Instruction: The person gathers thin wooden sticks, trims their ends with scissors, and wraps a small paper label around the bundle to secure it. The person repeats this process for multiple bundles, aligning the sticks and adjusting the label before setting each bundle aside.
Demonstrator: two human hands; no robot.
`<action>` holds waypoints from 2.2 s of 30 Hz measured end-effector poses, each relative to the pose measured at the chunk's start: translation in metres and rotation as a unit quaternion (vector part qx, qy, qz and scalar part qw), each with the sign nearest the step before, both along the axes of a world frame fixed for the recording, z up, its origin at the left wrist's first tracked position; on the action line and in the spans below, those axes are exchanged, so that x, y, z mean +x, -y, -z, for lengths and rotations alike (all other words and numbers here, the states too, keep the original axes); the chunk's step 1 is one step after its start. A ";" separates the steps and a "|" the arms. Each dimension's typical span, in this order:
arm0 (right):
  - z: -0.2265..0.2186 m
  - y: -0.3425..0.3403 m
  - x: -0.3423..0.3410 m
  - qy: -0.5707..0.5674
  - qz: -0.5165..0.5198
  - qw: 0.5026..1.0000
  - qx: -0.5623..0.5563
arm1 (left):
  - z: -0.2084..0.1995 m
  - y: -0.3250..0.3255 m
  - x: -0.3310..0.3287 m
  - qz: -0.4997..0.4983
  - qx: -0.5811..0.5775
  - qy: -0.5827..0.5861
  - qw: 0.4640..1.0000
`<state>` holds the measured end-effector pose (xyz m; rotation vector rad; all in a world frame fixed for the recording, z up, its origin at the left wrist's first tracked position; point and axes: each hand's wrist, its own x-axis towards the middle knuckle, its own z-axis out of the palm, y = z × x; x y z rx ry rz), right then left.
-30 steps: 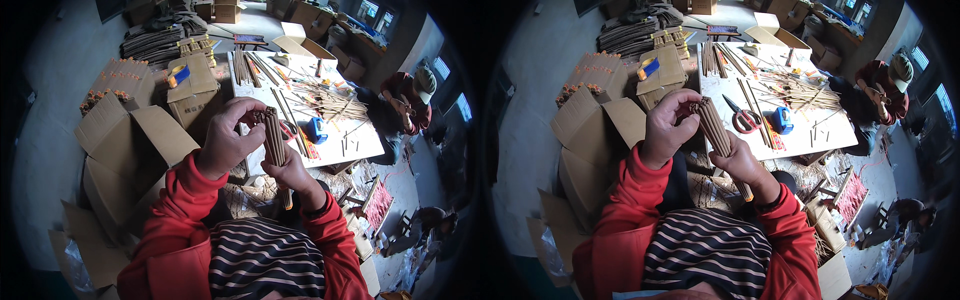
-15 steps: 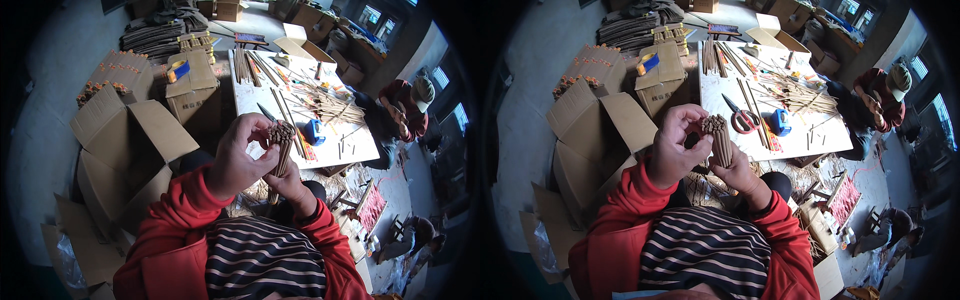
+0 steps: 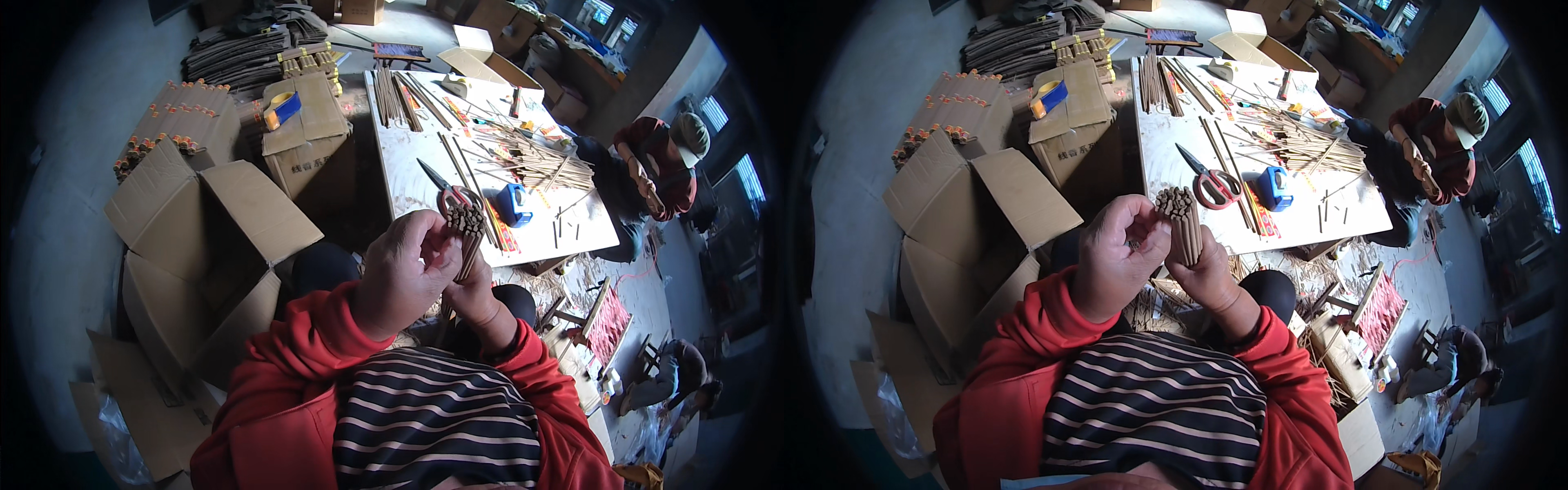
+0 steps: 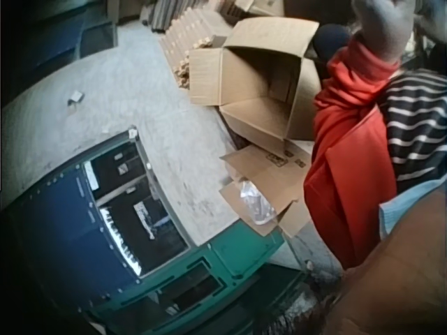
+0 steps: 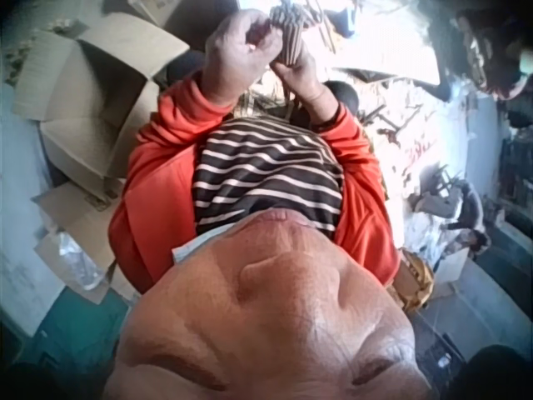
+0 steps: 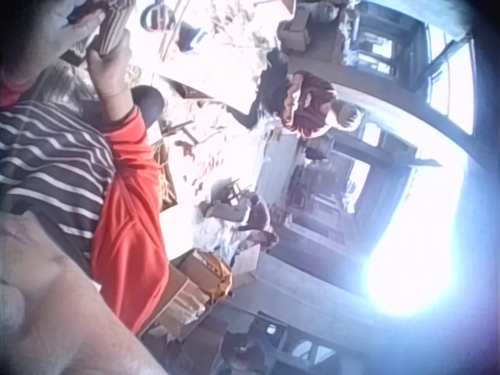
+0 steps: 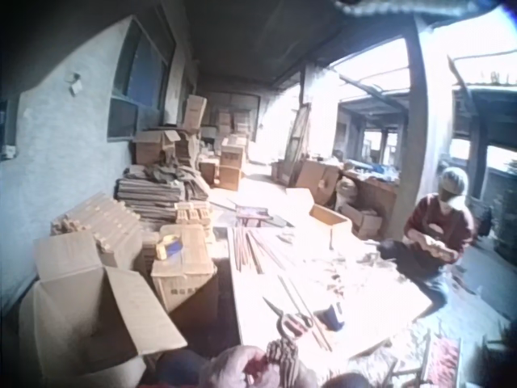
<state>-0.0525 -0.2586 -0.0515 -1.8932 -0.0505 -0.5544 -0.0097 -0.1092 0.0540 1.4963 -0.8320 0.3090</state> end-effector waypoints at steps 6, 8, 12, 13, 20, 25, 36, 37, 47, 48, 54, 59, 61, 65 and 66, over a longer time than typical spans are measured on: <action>0.001 -0.004 -0.001 0.004 0.012 1.000 -0.020 | 0.007 -0.001 0.005 -0.001 0.006 0.002 1.000; 0.000 -0.006 -0.001 -0.002 0.010 1.000 -0.011 | 0.008 0.001 0.005 -0.013 -0.007 0.008 1.000; -0.003 -0.009 -0.003 -0.011 0.012 1.000 0.007 | 0.006 0.002 0.004 -0.027 0.018 0.002 0.999; -0.003 -0.009 -0.003 -0.011 0.014 1.000 0.006 | 0.006 0.002 0.003 -0.027 0.020 -0.001 0.999; -0.002 -0.008 -0.001 -0.005 0.017 0.999 0.029 | 0.005 0.004 0.001 -0.022 0.010 0.039 0.999; 0.000 -0.006 0.000 -0.022 0.035 0.999 0.025 | 0.005 0.006 0.000 -0.021 0.022 0.035 0.999; -0.002 -0.002 0.001 0.002 0.091 0.992 -0.091 | 0.006 0.007 0.001 -0.036 0.029 0.050 0.998; -0.004 -0.003 0.001 0.002 0.102 0.989 -0.108 | 0.006 0.006 0.001 -0.033 0.030 0.044 0.998; -0.008 -0.006 -0.003 0.015 0.138 0.973 -0.186 | 0.010 0.002 0.002 -0.066 0.070 0.094 0.991; -0.007 -0.005 -0.003 0.010 0.133 0.976 -0.170 | 0.009 0.002 0.002 -0.050 0.057 0.076 0.994; 0.002 -0.007 -0.003 -0.005 0.010 0.999 0.040 | 0.002 -0.002 0.004 0.028 0.001 -0.008 1.000; 0.001 -0.005 -0.007 -0.022 -0.024 0.998 0.046 | 0.004 -0.006 0.010 0.025 0.021 0.065 0.997; -0.017 -0.006 -0.010 -0.068 -0.076 0.993 0.067 | 0.002 -0.007 0.011 0.040 0.010 0.034 0.999; -0.045 -0.009 -0.017 -0.191 -0.187 0.948 0.174 | 0.001 -0.014 0.024 0.176 0.019 -0.036 0.984; -0.041 -0.007 -0.017 -0.184 -0.207 0.947 0.162 | 0.001 -0.015 0.028 0.244 -0.001 -0.081 0.967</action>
